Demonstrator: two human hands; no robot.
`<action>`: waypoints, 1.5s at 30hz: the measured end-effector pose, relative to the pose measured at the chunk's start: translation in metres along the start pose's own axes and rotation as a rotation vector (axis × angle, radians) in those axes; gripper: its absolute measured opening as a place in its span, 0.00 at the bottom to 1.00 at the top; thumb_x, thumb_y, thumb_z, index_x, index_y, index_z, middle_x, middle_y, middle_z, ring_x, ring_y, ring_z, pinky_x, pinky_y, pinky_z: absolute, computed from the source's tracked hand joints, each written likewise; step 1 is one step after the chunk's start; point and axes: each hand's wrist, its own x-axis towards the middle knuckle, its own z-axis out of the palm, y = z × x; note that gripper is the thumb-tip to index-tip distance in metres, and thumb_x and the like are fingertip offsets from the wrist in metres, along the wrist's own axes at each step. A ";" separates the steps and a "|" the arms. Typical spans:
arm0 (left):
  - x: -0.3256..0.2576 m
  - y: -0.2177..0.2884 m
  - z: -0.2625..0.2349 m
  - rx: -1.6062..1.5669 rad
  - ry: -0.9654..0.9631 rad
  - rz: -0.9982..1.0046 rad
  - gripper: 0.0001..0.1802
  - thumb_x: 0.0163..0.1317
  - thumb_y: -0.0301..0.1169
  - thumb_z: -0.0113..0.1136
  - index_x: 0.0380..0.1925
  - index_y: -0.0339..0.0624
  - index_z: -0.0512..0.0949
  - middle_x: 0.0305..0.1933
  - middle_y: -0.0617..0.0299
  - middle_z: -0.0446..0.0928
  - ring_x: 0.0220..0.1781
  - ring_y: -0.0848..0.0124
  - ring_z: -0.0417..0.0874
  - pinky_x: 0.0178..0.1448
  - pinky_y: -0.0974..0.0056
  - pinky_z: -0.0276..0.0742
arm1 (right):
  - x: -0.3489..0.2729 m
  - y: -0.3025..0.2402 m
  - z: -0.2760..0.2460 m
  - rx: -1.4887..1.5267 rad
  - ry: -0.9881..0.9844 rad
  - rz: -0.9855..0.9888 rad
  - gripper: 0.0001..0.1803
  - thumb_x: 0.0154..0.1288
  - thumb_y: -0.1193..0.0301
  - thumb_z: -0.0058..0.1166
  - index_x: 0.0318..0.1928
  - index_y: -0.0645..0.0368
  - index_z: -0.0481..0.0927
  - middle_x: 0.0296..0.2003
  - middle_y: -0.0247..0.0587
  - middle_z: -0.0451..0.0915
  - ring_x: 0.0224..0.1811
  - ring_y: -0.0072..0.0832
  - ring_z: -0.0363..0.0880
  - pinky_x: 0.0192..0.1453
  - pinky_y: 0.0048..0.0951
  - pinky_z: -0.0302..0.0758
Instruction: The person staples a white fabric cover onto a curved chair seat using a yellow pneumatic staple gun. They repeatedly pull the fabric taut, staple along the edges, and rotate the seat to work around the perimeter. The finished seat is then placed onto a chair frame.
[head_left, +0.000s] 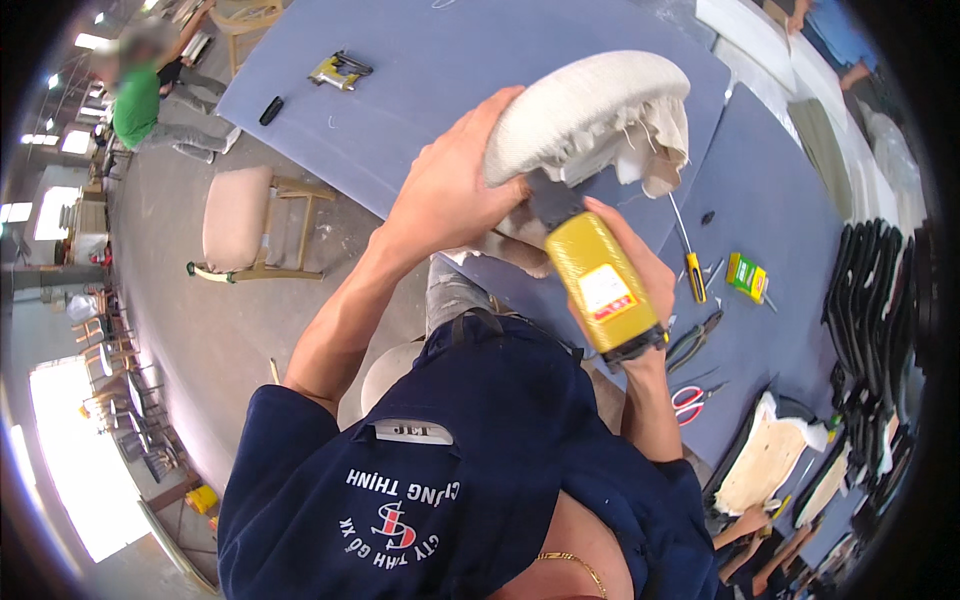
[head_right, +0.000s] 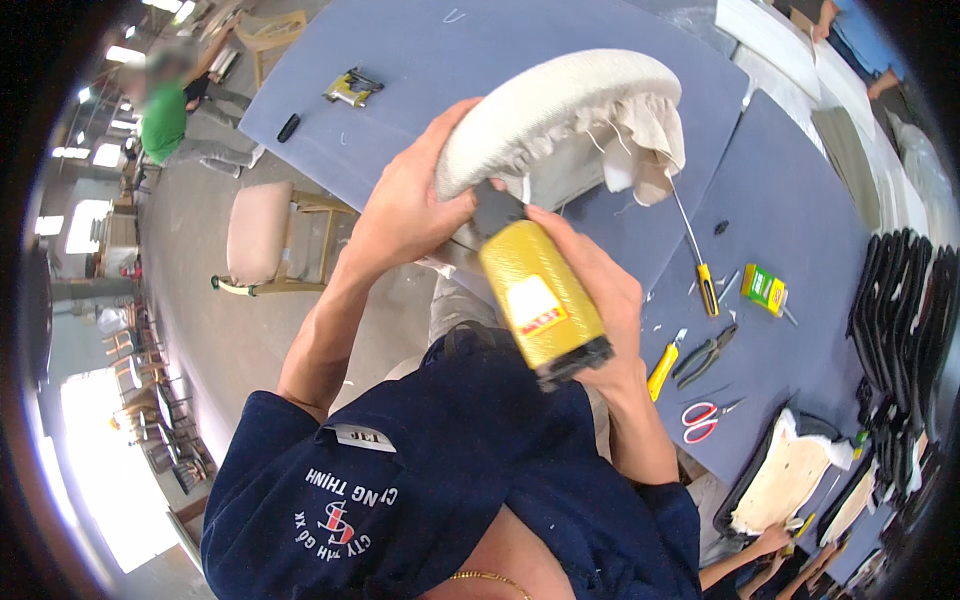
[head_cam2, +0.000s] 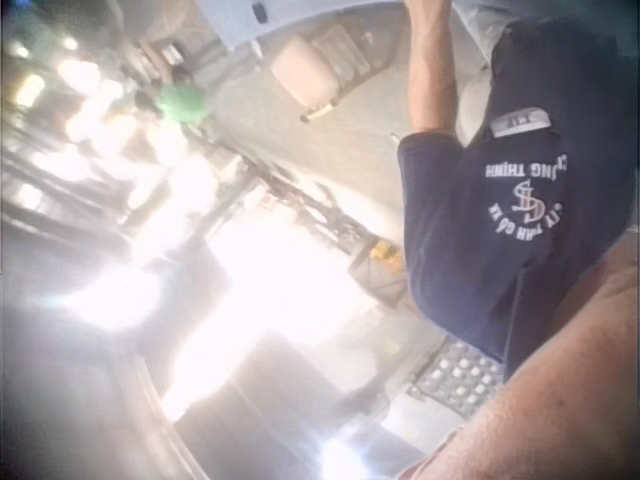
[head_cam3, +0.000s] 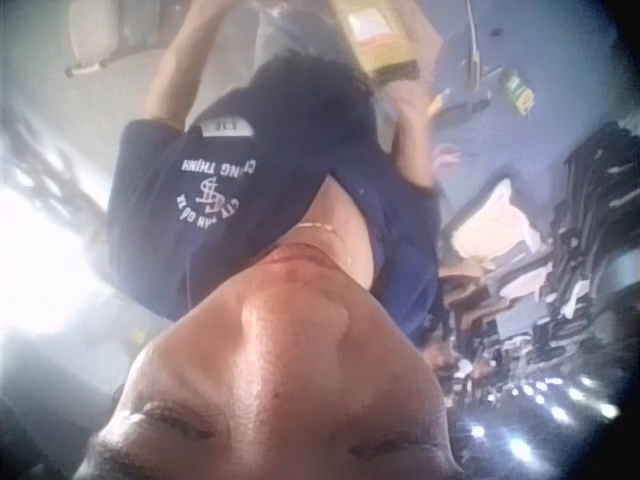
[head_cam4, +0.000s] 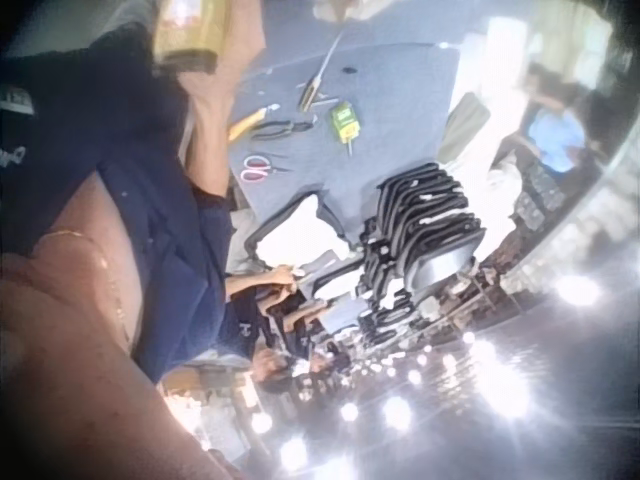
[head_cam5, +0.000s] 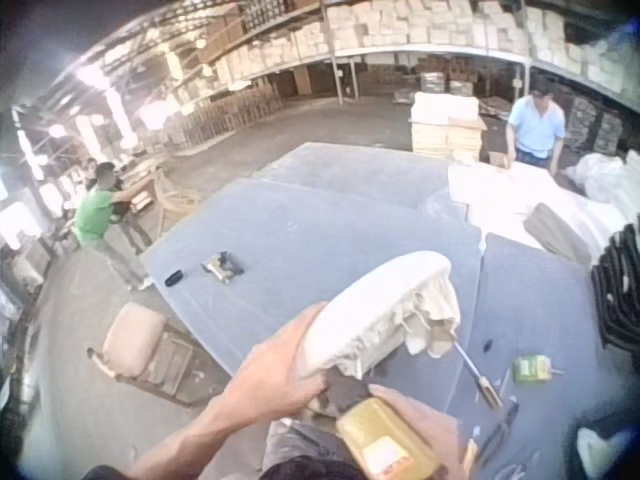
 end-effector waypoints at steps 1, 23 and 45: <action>0.000 -0.001 0.001 -0.019 0.009 -0.008 0.40 0.56 0.28 0.65 0.73 0.41 0.68 0.64 0.41 0.80 0.68 0.44 0.80 0.70 0.53 0.74 | 0.004 0.000 0.004 0.035 -0.015 -0.016 0.37 0.55 0.72 0.71 0.68 0.64 0.77 0.49 0.50 0.86 0.47 0.39 0.87 0.54 0.30 0.79; -0.004 0.003 0.008 0.008 0.056 0.028 0.48 0.53 0.42 0.78 0.72 0.40 0.67 0.67 0.42 0.77 0.67 0.44 0.79 0.68 0.48 0.76 | 0.012 0.005 -0.010 0.167 0.005 -0.030 0.38 0.57 0.70 0.68 0.69 0.64 0.75 0.61 0.53 0.83 0.59 0.43 0.87 0.64 0.32 0.77; -0.081 -0.044 0.037 -0.257 0.105 0.137 0.50 0.51 0.31 0.73 0.77 0.37 0.64 0.77 0.46 0.69 0.78 0.52 0.70 0.80 0.52 0.62 | -0.119 0.196 0.028 -0.144 -0.060 0.577 0.36 0.57 0.72 0.73 0.66 0.64 0.77 0.62 0.61 0.80 0.66 0.54 0.79 0.70 0.46 0.74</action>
